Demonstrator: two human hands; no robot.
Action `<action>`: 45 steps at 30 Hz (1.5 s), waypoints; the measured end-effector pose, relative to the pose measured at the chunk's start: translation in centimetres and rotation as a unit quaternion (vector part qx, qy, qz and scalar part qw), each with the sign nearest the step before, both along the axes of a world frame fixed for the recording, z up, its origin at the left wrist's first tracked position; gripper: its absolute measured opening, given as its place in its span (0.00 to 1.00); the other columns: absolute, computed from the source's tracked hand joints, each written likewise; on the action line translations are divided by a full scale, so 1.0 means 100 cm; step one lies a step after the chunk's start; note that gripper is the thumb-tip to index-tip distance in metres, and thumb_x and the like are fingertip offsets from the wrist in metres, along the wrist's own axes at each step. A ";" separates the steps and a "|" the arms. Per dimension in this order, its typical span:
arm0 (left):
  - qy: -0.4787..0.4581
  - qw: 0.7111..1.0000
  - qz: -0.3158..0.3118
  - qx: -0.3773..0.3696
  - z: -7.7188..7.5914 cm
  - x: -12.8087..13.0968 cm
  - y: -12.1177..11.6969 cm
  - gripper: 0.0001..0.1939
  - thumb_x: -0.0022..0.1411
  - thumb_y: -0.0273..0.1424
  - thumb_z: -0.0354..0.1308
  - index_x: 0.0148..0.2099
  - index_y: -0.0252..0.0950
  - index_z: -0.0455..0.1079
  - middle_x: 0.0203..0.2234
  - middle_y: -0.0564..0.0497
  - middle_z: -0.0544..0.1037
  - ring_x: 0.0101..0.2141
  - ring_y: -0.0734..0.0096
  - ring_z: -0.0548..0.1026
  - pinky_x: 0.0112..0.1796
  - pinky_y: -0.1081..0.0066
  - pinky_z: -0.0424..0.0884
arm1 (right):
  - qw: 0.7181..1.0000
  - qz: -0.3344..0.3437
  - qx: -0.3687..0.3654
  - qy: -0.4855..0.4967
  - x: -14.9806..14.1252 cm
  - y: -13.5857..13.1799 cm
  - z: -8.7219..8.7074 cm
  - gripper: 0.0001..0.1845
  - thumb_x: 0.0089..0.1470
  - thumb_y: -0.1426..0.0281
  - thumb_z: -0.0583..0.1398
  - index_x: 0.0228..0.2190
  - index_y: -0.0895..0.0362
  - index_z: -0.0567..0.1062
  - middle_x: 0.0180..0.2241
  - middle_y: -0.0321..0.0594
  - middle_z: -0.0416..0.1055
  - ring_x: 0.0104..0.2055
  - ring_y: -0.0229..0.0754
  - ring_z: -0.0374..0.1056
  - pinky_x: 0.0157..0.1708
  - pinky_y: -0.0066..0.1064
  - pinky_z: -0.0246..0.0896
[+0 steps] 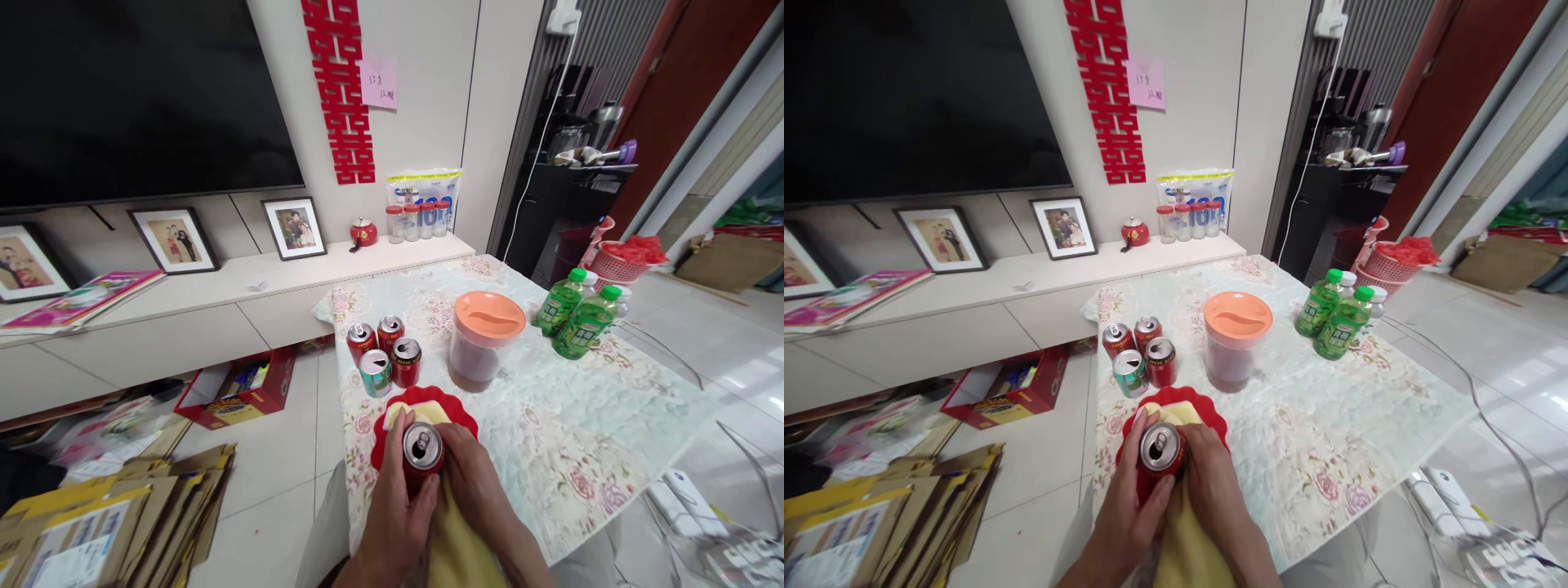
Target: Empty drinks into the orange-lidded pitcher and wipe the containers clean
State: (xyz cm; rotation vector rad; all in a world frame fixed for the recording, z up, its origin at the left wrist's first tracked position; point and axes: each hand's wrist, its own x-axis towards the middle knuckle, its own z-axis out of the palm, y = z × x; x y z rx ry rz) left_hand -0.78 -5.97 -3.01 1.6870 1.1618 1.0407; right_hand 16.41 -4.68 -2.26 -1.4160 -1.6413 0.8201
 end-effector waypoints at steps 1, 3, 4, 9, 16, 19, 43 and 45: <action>-0.003 1.000 0.001 0.008 -0.003 0.002 -0.001 0.38 0.75 0.32 0.53 0.79 0.42 0.40 0.77 0.36 0.57 0.76 0.50 0.55 0.71 0.46 0.64 | 1.000 -0.002 -0.007 -0.005 -0.001 -0.001 0.001 0.18 0.65 0.71 0.54 0.48 0.56 0.82 0.46 0.45 0.81 0.48 0.48 0.75 0.51 0.41 0.70; -0.008 1.000 0.014 0.024 -0.008 0.008 -0.002 0.39 0.74 0.34 0.55 0.79 0.41 0.41 0.76 0.34 0.55 0.76 0.46 0.55 0.71 0.43 0.63 | 1.000 -0.006 -0.018 -0.011 -0.003 -0.004 0.003 0.19 0.63 0.71 0.57 0.50 0.58 0.82 0.48 0.47 0.80 0.51 0.50 0.75 0.53 0.42 0.69; -0.007 0.999 0.026 0.033 -0.010 0.010 -0.002 0.40 0.72 0.36 0.58 0.78 0.40 0.43 0.75 0.32 0.56 0.75 0.42 0.57 0.70 0.40 0.63 | 1.000 -0.009 -0.022 -0.012 -0.004 -0.006 0.004 0.19 0.61 0.72 0.58 0.50 0.59 0.82 0.49 0.48 0.80 0.52 0.51 0.75 0.54 0.42 0.69; 0.022 0.993 0.109 0.048 -0.004 0.014 0.009 0.37 0.63 0.41 0.65 0.68 0.35 0.59 0.60 0.33 0.67 0.64 0.35 0.69 0.62 0.32 0.68 | 0.999 -0.018 -0.020 -0.018 -0.004 -0.017 0.011 0.20 0.62 0.75 0.55 0.50 0.60 0.82 0.47 0.49 0.80 0.49 0.48 0.77 0.50 0.38 0.72; -0.014 0.994 0.110 0.011 -0.006 0.014 0.011 0.40 0.58 0.41 0.67 0.68 0.35 0.58 0.60 0.34 0.70 0.62 0.39 0.71 0.63 0.34 0.67 | 0.997 -0.027 0.070 0.000 0.005 -0.027 0.021 0.17 0.74 0.66 0.51 0.52 0.54 0.78 0.49 0.42 0.80 0.51 0.39 0.77 0.52 0.26 0.72; -0.039 0.992 0.114 -0.025 -0.003 0.013 0.008 0.38 0.57 0.41 0.68 0.65 0.36 0.59 0.60 0.34 0.72 0.60 0.39 0.73 0.61 0.36 0.69 | 0.994 -0.023 0.102 0.006 0.007 -0.020 0.013 0.18 0.74 0.67 0.52 0.56 0.51 0.77 0.55 0.41 0.78 0.58 0.39 0.74 0.59 0.27 0.69; -0.003 0.995 0.099 -0.011 0.000 0.014 0.012 0.36 0.56 0.37 0.68 0.64 0.35 0.62 0.59 0.34 0.71 0.62 0.38 0.72 0.63 0.35 0.68 | 1.000 -0.024 0.006 -0.013 -0.002 -0.016 0.011 0.18 0.66 0.73 0.54 0.49 0.57 0.81 0.46 0.46 0.81 0.48 0.45 0.78 0.49 0.35 0.73; -0.006 0.995 0.098 -0.027 0.002 0.015 0.012 0.35 0.56 0.38 0.67 0.63 0.36 0.62 0.57 0.36 0.73 0.60 0.40 0.75 0.62 0.36 0.71 | 0.999 -0.031 0.034 -0.007 0.001 -0.020 0.015 0.18 0.70 0.70 0.51 0.50 0.56 0.80 0.47 0.45 0.81 0.48 0.44 0.78 0.49 0.34 0.74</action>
